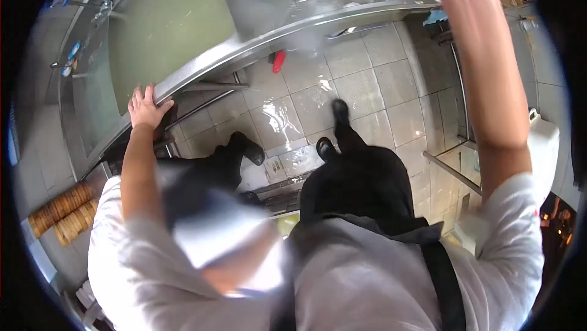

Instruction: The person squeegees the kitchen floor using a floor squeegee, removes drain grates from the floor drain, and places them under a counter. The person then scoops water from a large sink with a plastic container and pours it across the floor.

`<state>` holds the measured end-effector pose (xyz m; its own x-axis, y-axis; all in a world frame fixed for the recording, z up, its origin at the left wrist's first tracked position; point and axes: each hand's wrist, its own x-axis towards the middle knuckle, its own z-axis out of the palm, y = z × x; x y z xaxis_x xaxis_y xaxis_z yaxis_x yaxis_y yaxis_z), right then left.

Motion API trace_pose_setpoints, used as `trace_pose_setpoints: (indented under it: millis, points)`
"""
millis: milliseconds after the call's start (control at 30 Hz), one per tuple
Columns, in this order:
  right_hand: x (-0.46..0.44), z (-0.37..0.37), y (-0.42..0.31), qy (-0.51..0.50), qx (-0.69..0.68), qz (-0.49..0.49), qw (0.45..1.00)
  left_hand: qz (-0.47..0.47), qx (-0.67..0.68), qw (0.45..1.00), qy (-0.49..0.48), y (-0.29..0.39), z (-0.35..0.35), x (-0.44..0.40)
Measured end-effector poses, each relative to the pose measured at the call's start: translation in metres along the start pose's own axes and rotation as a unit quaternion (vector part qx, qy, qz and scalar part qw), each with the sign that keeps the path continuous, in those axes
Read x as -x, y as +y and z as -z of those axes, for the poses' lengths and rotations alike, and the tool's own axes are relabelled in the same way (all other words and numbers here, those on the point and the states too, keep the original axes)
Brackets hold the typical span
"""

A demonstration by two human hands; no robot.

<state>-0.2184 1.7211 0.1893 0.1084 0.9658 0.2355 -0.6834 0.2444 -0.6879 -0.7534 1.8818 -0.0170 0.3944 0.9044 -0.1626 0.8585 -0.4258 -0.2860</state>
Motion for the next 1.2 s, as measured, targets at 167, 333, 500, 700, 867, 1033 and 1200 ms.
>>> trace_pose_setpoints:
  millis: [167, 333, 500, 700, 867, 1033, 1200]
  points:
    - [0.221, 0.101, -0.067, 0.310, 0.213, 0.019, 0.926, -0.150, 0.090, 0.967, 0.184, 0.145, 0.044, 0.001]
    - [0.410, 0.229, -0.012, 0.504, 0.177, 0.019, 0.845, -0.266, 0.086, 0.925, 0.259, 0.308, 0.098, -0.051]
    - [0.628, 0.417, 0.105, 0.542, 0.108, 0.025, 0.833, -0.359, 0.084, 0.903, 0.221, 0.378, 0.110, -0.079]
    - [0.798, 0.539, 0.183, 0.580, 0.184, -0.015, 0.793, -0.305, 0.141, 0.939, 0.075, 0.376, 0.106, -0.081]
    - [0.846, 0.614, 0.235, 0.657, 0.277, -0.131, 0.688, -0.147, 0.200, 0.968, 0.043, 0.338, 0.092, -0.082]
    - [0.707, 0.699, 0.326, 0.652, 0.381, -0.189, 0.628, -0.141, 0.131, 0.981, 0.035, 0.314, 0.091, -0.083]
    - [0.462, 0.732, 0.430, 0.575, 0.527, -0.292, 0.554, -0.181, 0.118, 0.973, 0.075, 0.297, 0.086, -0.078]
